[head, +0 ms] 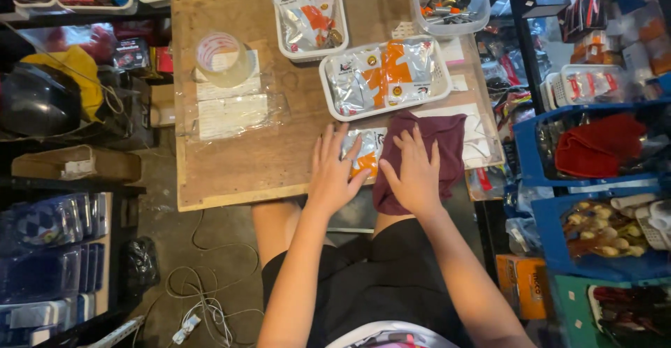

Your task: The person wipes the surface of small packaged items with a maroon cloth on a wooden table. They handle the items one by one, wiping them down and placing them into a white plastic tray.

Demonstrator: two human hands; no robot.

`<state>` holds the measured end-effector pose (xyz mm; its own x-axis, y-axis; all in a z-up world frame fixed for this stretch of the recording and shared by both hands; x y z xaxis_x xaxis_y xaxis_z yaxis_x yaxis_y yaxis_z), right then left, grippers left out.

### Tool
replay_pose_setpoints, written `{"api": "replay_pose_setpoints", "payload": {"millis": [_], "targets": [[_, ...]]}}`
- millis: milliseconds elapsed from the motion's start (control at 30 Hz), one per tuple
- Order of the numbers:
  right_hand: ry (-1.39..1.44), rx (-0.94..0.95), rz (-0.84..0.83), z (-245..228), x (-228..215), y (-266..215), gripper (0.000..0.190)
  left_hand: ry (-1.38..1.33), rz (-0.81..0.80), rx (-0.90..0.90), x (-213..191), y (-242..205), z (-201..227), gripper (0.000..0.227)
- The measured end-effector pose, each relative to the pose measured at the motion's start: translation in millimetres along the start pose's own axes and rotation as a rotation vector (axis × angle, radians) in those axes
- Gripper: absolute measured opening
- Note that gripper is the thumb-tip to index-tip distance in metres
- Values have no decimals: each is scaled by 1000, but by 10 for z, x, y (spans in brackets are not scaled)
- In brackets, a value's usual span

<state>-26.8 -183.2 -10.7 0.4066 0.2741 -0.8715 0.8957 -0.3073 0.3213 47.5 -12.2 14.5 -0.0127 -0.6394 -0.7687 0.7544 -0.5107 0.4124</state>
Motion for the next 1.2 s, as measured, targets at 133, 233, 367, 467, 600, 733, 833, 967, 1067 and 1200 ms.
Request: {"api": "replay_pose_setpoints", "payload": {"millis": [133,233,367,467,600,733,833,967,1067,1200], "targets": [[-102,62,211,366,219,-121,68,12,80,7,218,-131,-191,63],[-236,199,323,693,237,-171,89,-76,154,-46,137,-124,-198,45],[-88,131,329,796,48,-156,73,-186,201,-115,170,-109,-285,56],[-75,73,340,812,-62,-162,59,-275,187,-102,118,-70,-266,53],[150,157,359,857,-97,-180,45,-355,47,-68,28,-61,-232,50],[380,178,294,163,-247,-14,47,-483,-69,-125,206,-78,-307,62],[700,-181,53,-565,-266,148,34,-452,-31,-168,96,-45,-247,70],[51,-398,10,-515,75,-122,69,-251,70,-151,-24,-38,-166,70],[30,-377,-49,-591,-161,-363,69,-151,104,-102,86,-106,-178,70],[5,-337,-75,-442,-170,-696,65,-92,164,-53,61,-90,-108,73]]}}
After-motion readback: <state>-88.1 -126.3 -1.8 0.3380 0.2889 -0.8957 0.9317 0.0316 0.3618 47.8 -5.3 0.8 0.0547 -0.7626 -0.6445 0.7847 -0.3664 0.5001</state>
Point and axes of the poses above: each hand's wrist, its own y-axis towards the middle knuckle, its own x-axis out of the palm, z = x × y, the point moved 4 cm from there along y, towards the middle knuckle, and after that the axes turned 9 degrees about z, right-handed, at the moved point
